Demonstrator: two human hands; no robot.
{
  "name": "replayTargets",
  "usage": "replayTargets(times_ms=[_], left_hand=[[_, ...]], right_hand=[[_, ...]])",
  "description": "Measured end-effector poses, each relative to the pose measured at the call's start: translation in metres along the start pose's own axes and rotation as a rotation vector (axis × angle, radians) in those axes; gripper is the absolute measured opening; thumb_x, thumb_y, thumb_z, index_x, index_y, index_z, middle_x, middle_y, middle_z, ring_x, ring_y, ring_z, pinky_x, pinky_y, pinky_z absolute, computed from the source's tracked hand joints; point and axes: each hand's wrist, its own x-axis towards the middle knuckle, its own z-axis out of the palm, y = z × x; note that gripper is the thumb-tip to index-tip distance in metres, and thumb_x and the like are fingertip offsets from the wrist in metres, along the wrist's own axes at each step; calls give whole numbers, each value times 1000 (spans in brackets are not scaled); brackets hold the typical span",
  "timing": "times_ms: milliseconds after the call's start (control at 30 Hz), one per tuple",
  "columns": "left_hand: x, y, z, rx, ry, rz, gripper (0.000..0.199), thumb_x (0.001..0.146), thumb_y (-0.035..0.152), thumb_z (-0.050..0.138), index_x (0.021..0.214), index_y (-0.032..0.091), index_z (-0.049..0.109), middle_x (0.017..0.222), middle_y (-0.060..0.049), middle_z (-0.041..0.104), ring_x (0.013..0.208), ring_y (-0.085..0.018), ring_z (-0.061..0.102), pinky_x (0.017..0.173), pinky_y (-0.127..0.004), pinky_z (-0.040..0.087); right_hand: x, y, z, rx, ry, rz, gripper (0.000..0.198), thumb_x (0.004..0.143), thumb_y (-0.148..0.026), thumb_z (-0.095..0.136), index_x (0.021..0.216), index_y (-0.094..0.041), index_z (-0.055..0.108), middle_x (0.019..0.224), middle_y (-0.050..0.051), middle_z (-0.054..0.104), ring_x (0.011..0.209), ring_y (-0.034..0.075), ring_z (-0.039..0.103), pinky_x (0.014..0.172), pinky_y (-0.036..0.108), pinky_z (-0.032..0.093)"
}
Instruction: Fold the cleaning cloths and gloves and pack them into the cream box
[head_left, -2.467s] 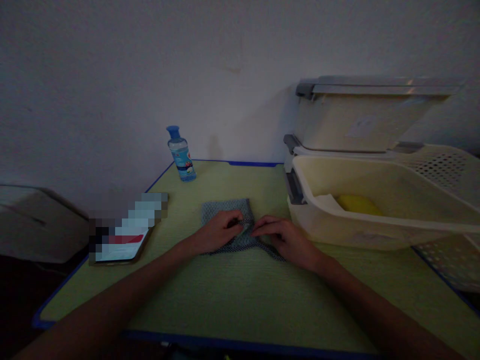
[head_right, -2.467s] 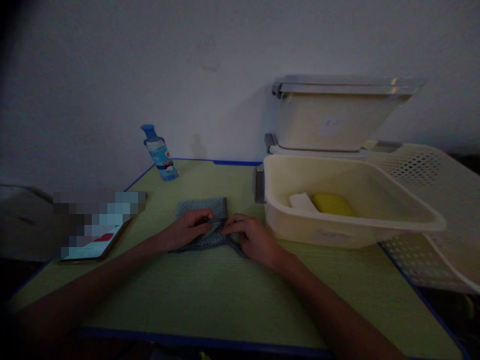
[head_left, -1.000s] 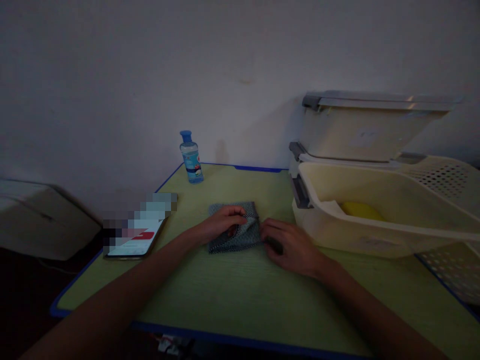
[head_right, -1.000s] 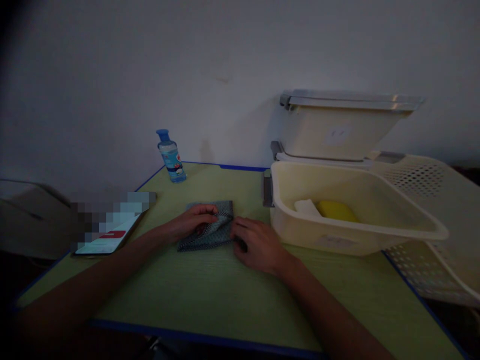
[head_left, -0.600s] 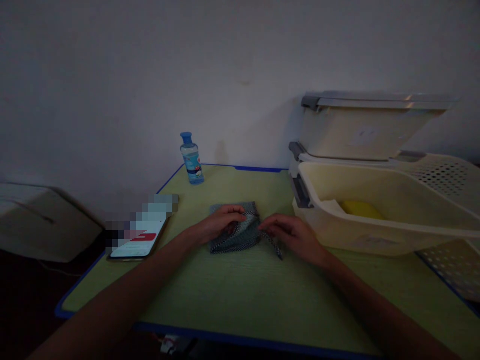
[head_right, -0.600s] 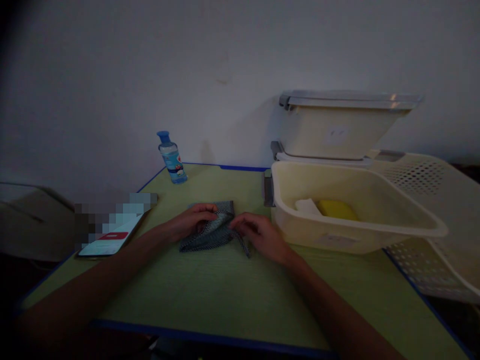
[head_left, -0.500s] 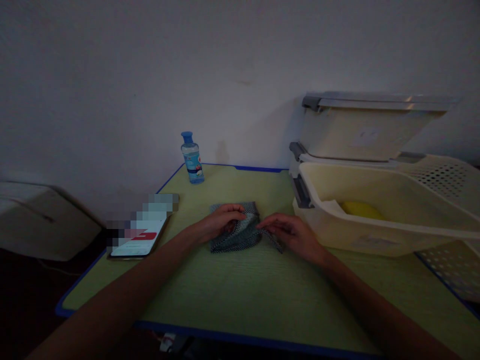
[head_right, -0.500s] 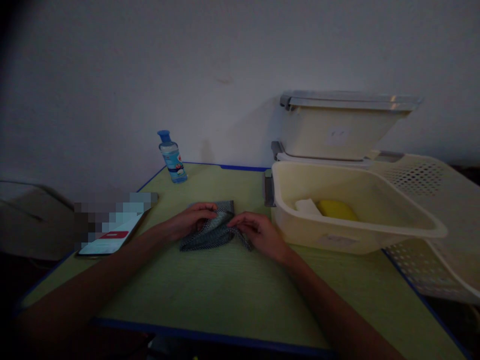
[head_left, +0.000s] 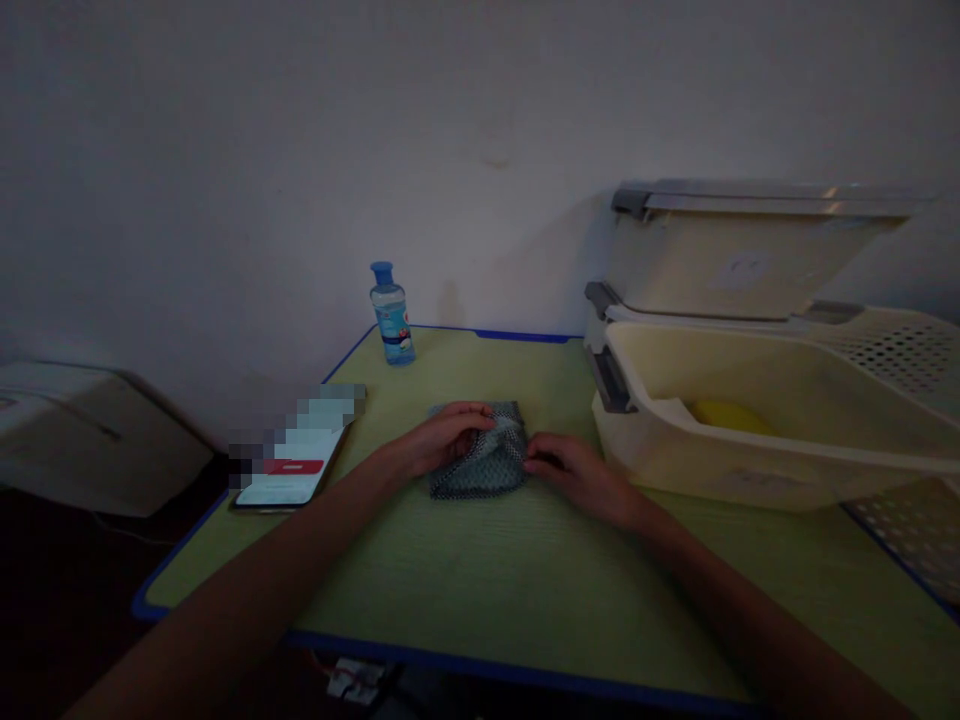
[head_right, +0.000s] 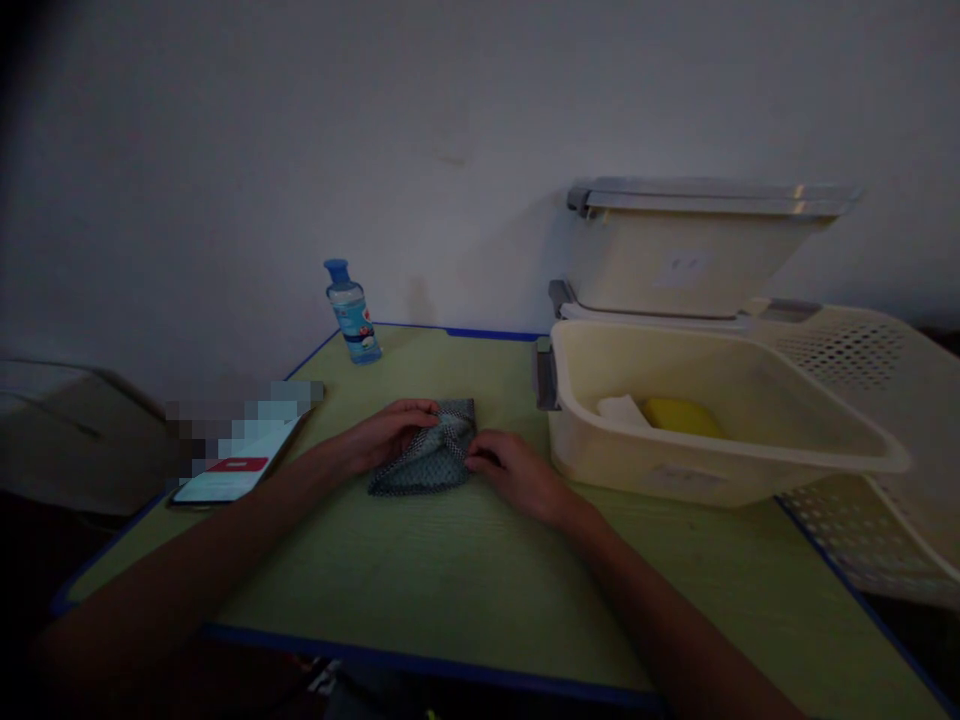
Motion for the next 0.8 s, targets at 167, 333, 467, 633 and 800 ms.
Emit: replayTargets(times_ms=[167,333,467,633,800], left_hand=[[2,3,-4,-33,23,-7,7,66,7,63,68,13,59,60,1,61,52,-9,57,53,-17,46],[2,7,-10,-47,28,-55,5,70,15,62,74,13,61,63,-2,65,57,-13,60,59,-22,49],[1,9,-13,-59,22,-108,16,73,24,58,83,12,62,68,-4,67,64,-18,63,67,-29,50],[1,10,-17,-74,26,-133,22,76,28,54,88,11,61,69,-5,68,68,-19,64,71,-31,49],[1,10,-13,-42,30,-80,17,75,26,56,81,12,61,66,-4,66,64,-18,63,66,-29,49]], right_hand=[[2,-6,6,-110,15,-3,15,80,-11,51,66,-16,53,68,-1,51,65,12,49,62,24,37],[2,-4,14,-109,148,12,14,73,-6,57,68,-17,51,67,-2,51,64,12,49,59,23,38],[-1,-3,18,-173,186,-132,13,75,-4,56,78,-17,59,81,3,55,77,14,53,67,25,43],[-2,-8,18,-358,110,-290,27,83,-7,48,101,-17,64,103,8,61,95,19,51,83,34,44],[-1,-8,19,-446,22,-284,34,85,-8,44,112,-21,61,116,3,61,100,21,51,86,39,42]])
